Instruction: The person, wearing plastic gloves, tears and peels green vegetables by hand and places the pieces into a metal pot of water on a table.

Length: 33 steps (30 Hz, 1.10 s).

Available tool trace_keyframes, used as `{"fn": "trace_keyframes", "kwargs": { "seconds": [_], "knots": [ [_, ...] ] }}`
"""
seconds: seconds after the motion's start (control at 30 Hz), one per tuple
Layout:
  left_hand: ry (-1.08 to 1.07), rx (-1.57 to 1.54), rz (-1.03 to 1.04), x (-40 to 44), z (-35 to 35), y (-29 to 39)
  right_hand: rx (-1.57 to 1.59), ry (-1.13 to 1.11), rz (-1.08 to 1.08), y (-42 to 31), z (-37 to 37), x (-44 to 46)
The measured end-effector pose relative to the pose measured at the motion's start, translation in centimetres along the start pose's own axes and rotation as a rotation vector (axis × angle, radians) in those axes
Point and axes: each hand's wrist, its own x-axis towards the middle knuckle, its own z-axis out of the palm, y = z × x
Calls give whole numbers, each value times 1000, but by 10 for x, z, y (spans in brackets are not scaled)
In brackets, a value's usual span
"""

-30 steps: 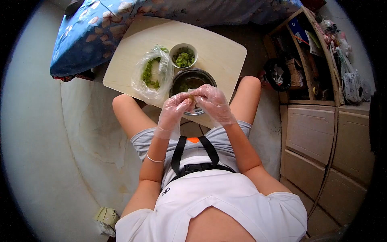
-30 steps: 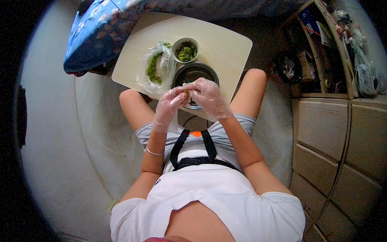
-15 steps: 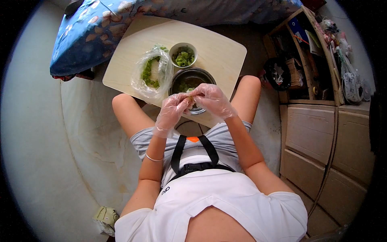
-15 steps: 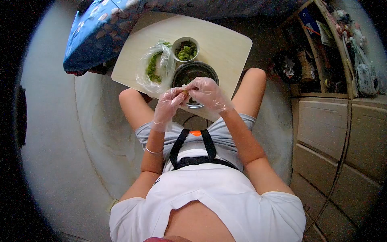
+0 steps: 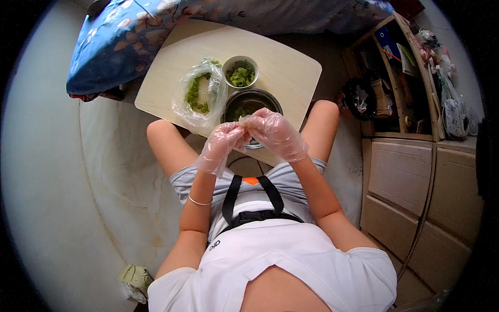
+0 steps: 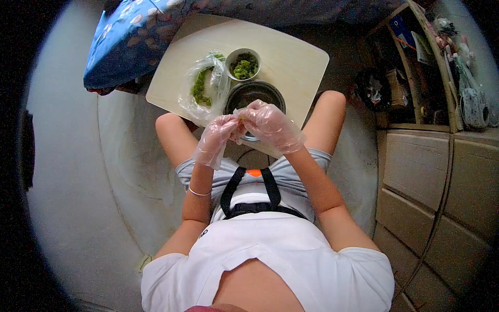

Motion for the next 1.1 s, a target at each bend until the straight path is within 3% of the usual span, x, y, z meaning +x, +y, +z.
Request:
{"fn": "trace_keyframes", "kwargs": {
  "seconds": [0.17, 0.3, 0.5, 0.57, 0.7, 0.77, 1.0, 1.07, 1.1],
  "knots": [
    [-9, 22, 8, 1, -1, -4, -309, -42, -165, -10, -2, 2],
    [4, 90, 0, 3, -1, -6, -242, -105, -76, -12, -3, 3],
    [-48, 287, 98, 3, 2, -10, -280, -17, -53, 4, 7, -4],
    [-26, 239, 78, 5, 2, -11, 89, -3, 265, 9, 7, -8],
    [19, 81, 22, 2, 6, -3, 228, 51, 455, 11, 1, -11],
    [27, 11, 21, 0, 4, 1, 562, 76, 665, 20, 4, -15],
    [47, -20, 36, 10, -7, -13, 832, 132, 742, 35, 5, -26],
    [136, 403, 220, 16, -10, -21, 714, 162, 719, 42, 5, -28],
    [136, 403, 220, 16, -9, -22, 714, 162, 719, 43, 4, -29]
  ]
}}
